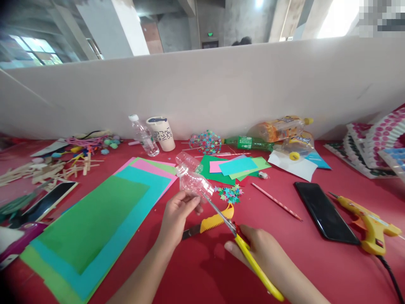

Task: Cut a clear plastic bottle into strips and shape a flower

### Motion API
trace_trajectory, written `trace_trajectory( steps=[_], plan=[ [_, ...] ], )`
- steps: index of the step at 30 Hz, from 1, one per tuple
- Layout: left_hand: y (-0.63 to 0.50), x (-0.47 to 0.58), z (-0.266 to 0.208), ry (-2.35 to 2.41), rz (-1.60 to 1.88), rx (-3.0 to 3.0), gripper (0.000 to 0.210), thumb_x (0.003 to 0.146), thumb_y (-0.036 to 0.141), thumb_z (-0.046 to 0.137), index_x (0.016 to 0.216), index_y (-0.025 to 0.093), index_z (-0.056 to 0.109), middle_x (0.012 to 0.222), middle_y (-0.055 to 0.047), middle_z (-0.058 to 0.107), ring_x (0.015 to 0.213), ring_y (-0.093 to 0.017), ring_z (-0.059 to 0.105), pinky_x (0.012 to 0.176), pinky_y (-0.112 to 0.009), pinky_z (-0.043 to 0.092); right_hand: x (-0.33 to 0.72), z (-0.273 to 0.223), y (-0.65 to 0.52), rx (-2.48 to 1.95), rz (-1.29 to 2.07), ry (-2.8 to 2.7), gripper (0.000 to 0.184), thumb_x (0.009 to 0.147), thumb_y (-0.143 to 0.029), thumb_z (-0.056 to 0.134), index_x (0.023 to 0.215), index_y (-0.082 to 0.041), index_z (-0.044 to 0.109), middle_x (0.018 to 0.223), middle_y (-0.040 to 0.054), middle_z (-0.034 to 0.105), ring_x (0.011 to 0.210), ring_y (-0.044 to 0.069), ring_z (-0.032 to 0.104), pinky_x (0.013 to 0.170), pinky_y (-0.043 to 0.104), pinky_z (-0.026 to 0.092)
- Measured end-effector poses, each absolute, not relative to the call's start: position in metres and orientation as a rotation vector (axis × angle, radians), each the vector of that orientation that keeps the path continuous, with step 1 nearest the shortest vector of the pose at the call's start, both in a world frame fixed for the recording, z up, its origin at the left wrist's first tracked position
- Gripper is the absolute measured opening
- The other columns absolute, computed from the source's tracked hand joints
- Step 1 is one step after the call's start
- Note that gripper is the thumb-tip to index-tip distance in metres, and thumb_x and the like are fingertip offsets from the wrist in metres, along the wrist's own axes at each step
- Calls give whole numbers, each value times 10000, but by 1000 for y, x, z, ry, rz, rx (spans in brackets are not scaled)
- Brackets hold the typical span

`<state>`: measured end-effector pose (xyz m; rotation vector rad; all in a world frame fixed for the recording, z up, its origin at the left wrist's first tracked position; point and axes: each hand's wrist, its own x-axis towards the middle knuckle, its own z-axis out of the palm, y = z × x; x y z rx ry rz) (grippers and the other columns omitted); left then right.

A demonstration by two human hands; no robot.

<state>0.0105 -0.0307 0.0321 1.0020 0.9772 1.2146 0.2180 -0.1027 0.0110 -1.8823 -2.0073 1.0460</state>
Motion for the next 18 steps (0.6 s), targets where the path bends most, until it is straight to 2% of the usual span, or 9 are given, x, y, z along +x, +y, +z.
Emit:
trace_trajectory(
  steps=[9,14,18],
  plan=[
    [-34,13,37,1043,1209,1028,87,737,213,667,731,150,608,641,7,639,511,-94,560,534,-216,458,218,8,-102,-1926,1063,-2024,485,812,-675,390,700,-204,424,630,-24,468,566,118,345,543,240,293],
    [-34,12,33,982,1221,980,89,736,201,678,727,145,608,645,3,646,489,-84,549,512,-209,439,218,9,-101,-1905,1094,-2007,462,825,-648,389,704,-204,420,626,-25,456,570,119,341,540,240,289],
    [-30,7,32,877,1260,892,64,759,199,651,768,159,601,700,-8,672,550,-84,563,556,-206,449,218,11,-102,-1841,1095,-1976,444,852,-612,356,714,-200,445,612,-25,426,597,132,368,543,238,289]
  ],
)
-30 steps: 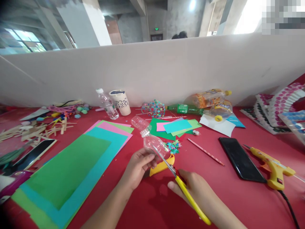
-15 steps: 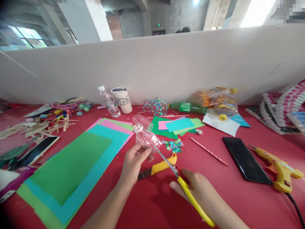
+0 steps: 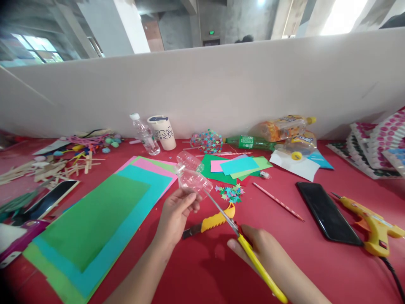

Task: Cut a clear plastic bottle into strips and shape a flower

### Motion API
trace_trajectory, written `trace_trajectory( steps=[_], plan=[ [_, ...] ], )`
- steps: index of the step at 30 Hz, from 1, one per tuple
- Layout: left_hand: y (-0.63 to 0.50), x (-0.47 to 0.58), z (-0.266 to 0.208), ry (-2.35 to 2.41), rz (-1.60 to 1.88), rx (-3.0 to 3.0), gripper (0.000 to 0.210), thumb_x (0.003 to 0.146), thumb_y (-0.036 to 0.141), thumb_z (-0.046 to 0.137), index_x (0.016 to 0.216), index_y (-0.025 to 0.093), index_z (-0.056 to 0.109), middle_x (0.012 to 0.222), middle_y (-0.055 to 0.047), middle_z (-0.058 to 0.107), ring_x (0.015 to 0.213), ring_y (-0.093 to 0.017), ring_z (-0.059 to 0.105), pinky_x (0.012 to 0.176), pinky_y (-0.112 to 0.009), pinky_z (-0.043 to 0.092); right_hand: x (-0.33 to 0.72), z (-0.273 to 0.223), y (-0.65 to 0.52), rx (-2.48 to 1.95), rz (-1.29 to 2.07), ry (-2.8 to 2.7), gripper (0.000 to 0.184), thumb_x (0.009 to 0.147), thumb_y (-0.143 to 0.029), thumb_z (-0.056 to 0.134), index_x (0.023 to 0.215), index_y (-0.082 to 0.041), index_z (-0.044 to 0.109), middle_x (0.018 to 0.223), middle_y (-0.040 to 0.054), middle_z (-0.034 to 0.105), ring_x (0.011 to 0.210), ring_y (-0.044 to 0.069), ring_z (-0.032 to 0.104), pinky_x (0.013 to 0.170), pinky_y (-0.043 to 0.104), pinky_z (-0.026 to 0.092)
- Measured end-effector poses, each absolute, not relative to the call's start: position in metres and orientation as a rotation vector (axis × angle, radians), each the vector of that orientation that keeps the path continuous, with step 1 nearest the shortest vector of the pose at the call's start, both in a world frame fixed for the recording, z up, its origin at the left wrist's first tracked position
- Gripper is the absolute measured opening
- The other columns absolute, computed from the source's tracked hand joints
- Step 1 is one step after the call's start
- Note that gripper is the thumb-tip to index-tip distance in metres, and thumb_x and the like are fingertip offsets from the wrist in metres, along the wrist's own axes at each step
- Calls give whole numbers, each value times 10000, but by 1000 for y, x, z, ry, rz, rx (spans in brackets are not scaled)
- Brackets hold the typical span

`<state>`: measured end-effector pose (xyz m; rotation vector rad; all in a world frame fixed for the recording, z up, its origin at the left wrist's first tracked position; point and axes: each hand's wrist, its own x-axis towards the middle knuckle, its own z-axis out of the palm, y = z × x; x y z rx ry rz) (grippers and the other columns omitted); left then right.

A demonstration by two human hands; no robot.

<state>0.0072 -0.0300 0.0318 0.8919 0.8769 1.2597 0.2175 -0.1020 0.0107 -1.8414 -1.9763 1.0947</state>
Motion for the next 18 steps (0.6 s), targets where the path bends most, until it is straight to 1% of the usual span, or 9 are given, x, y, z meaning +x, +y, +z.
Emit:
trace_trajectory(
  steps=[2,5,10,13,18],
  plan=[
    [-28,5,32,834,1280,852,66,752,180,649,780,162,593,717,-8,673,570,-77,560,564,-194,444,217,12,-103,-1834,1089,-1974,447,848,-614,366,713,-197,453,616,-24,426,602,132,369,544,238,284],
    [-28,5,34,800,1299,817,91,726,161,668,776,155,592,706,-10,669,557,-69,551,548,-183,433,215,14,-105,-1820,1107,-1996,457,835,-627,387,687,-197,427,607,-33,411,585,119,330,535,239,265],
    [-30,8,33,783,1294,803,105,724,164,689,770,141,597,689,-16,666,552,-78,573,547,-193,450,214,13,-105,-1832,1114,-2024,471,826,-649,380,674,-203,387,595,-45,385,567,109,281,520,239,240],
    [-32,9,33,783,1277,806,103,728,156,692,765,141,597,684,-8,663,556,-92,599,550,-209,472,215,11,-105,-1883,1088,-2049,453,824,-641,385,676,-213,373,594,-37,411,556,113,296,521,240,245],
    [-32,10,32,782,1264,819,101,733,156,695,764,138,600,669,0,655,572,-113,625,565,-234,504,214,13,-104,-1986,987,-2036,401,817,-611,412,700,-229,377,597,-19,457,533,133,360,519,248,253]
  ],
)
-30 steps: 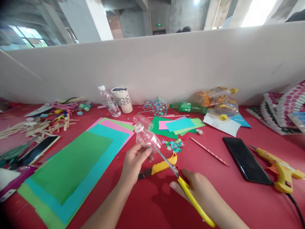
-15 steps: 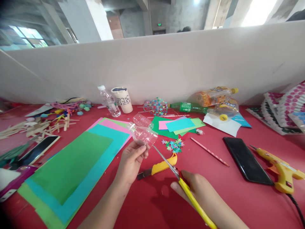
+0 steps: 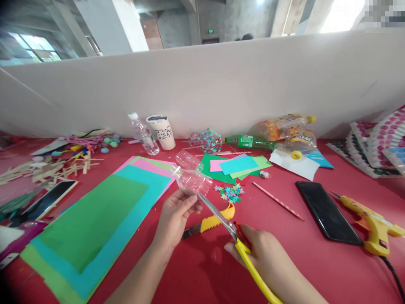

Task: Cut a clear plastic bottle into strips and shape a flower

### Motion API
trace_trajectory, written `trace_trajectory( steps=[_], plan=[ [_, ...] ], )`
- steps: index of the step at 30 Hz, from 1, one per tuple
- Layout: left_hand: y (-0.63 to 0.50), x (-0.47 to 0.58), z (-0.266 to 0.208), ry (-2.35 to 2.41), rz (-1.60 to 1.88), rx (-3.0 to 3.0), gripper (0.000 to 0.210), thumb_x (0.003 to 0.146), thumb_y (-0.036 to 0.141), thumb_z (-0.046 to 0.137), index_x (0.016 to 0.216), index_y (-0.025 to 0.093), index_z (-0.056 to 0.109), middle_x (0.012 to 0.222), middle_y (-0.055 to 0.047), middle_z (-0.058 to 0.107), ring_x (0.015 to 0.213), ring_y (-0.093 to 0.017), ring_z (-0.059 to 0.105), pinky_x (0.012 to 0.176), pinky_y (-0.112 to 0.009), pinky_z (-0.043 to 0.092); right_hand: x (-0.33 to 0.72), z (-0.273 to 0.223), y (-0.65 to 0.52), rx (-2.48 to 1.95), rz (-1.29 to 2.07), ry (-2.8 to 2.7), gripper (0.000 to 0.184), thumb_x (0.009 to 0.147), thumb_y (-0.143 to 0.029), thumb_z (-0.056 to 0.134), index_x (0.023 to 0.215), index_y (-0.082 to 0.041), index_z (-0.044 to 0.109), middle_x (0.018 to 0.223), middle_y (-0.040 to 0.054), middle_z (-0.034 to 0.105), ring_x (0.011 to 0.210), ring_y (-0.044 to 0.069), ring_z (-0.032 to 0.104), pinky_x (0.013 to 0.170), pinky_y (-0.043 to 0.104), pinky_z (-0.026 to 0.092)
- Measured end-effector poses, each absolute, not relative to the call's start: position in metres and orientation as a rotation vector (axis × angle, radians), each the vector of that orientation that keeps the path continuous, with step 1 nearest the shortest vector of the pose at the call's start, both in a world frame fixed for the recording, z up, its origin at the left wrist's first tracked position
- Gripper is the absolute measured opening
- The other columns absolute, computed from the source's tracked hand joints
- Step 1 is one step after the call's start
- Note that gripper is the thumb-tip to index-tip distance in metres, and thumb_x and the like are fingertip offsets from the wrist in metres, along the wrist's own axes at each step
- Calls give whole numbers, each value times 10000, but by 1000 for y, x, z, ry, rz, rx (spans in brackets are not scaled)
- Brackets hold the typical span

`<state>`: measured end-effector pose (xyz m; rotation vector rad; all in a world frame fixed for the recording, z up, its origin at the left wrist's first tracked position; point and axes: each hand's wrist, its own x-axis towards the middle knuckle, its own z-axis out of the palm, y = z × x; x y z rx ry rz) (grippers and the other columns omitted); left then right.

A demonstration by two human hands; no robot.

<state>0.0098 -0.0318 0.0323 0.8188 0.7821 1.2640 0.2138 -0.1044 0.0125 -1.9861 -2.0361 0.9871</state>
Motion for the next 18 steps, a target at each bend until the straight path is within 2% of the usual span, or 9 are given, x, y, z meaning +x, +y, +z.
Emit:
trace_trajectory(
  steps=[13,18],
  plan=[
    [-33,10,30,758,1228,823,80,752,161,677,770,135,604,680,-10,668,567,-103,621,552,-220,502,213,10,-103,-2004,983,-2051,432,813,-634,402,670,-229,351,564,-29,433,503,120,327,500,246,223],
    [-31,10,30,753,1216,821,75,750,161,680,767,140,610,672,-1,666,559,-95,619,546,-206,497,216,4,-107,-1972,925,-2043,427,820,-619,423,667,-222,393,527,-34,424,497,116,338,480,242,209]
  ],
)
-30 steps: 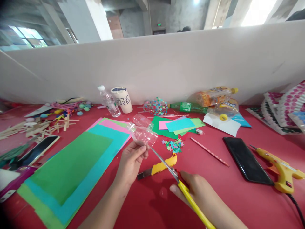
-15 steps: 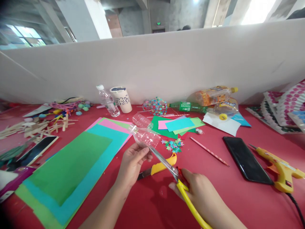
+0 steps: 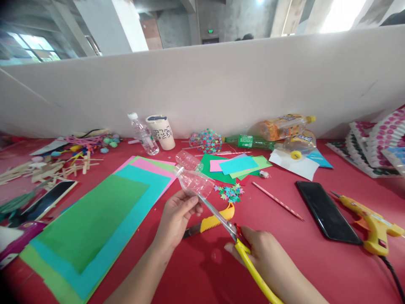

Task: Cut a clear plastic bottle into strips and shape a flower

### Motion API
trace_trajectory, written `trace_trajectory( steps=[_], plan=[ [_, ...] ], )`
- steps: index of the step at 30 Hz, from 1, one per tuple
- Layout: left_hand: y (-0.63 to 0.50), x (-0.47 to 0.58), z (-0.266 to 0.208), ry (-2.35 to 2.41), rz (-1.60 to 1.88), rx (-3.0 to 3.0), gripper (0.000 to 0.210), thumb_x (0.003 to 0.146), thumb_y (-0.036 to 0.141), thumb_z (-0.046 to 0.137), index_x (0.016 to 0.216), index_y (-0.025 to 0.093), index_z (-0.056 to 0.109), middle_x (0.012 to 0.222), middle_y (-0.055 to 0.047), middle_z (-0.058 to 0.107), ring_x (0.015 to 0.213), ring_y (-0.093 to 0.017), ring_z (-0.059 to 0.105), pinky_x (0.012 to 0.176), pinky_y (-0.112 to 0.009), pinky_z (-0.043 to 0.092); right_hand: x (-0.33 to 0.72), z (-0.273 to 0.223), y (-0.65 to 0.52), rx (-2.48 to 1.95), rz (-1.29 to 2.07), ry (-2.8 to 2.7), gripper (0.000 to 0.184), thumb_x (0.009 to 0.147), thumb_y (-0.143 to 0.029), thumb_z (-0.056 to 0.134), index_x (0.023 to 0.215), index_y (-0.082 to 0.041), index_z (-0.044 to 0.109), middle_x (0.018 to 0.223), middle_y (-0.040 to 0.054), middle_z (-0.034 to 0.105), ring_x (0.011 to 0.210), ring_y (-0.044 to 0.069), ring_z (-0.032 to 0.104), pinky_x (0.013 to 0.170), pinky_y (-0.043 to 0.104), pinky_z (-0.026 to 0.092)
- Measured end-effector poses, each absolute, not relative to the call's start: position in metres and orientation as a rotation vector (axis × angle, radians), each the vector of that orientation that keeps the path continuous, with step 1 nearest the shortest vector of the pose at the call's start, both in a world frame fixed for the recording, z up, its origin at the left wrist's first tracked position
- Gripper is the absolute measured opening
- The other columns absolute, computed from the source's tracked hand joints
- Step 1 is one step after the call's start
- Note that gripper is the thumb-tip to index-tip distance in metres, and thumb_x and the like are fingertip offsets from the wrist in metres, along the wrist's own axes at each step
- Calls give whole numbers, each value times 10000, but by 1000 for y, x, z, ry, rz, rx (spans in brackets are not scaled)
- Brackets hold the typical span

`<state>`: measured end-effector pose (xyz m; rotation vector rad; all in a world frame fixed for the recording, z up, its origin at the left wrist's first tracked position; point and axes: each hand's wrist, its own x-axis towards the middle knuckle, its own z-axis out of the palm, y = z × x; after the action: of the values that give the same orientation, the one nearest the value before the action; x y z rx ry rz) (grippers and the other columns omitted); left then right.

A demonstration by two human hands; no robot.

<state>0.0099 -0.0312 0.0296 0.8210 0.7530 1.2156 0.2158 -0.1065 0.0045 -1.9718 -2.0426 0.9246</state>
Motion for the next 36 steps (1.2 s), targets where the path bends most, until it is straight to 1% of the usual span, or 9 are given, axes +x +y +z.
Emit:
trace_trajectory(
  steps=[6,10,13,18,24,30,36],
  plan=[
    [-30,9,28,751,1176,833,57,754,159,672,773,143,620,649,4,667,539,-92,617,530,-195,483,218,7,-106,-1948,942,-2068,425,822,-615,427,674,-216,409,544,-32,438,513,117,348,487,239,227],
    [-32,11,27,737,1101,854,61,746,158,674,775,121,634,670,-35,689,533,-107,622,523,-206,479,217,16,-105,-1921,964,-2136,445,835,-638,376,688,-219,393,600,-8,508,522,132,438,509,247,254],
    [-33,12,27,730,1065,856,58,750,159,667,777,117,638,683,-48,695,540,-110,625,532,-208,478,217,20,-106,-1932,938,-2152,448,844,-645,346,712,-221,411,629,16,555,554,160,499,521,252,274],
    [-33,12,26,734,1043,844,55,758,168,656,770,117,638,683,-45,687,541,-101,616,532,-196,465,217,19,-107,-1974,914,-2145,433,845,-632,360,732,-223,445,639,36,588,579,186,545,528,256,288],
    [-33,12,28,759,1009,809,64,774,164,629,744,108,638,679,-49,680,526,-79,591,509,-172,438,214,20,-106,-2005,893,-2115,423,825,-622,407,687,-223,418,600,27,568,536,167,520,500,248,255],
    [-33,11,28,770,1006,797,63,761,168,640,737,110,643,677,-49,679,523,-81,588,502,-175,432,216,11,-103,-2001,933,-2067,455,820,-638,401,655,-215,424,535,-9,490,482,124,416,478,239,235],
    [-32,10,27,752,1016,800,39,767,152,633,757,115,641,685,-39,676,533,-83,596,526,-179,444,219,4,-100,-2002,956,-2085,459,819,-638,402,655,-209,424,530,-28,436,498,112,350,471,231,226]
  ],
)
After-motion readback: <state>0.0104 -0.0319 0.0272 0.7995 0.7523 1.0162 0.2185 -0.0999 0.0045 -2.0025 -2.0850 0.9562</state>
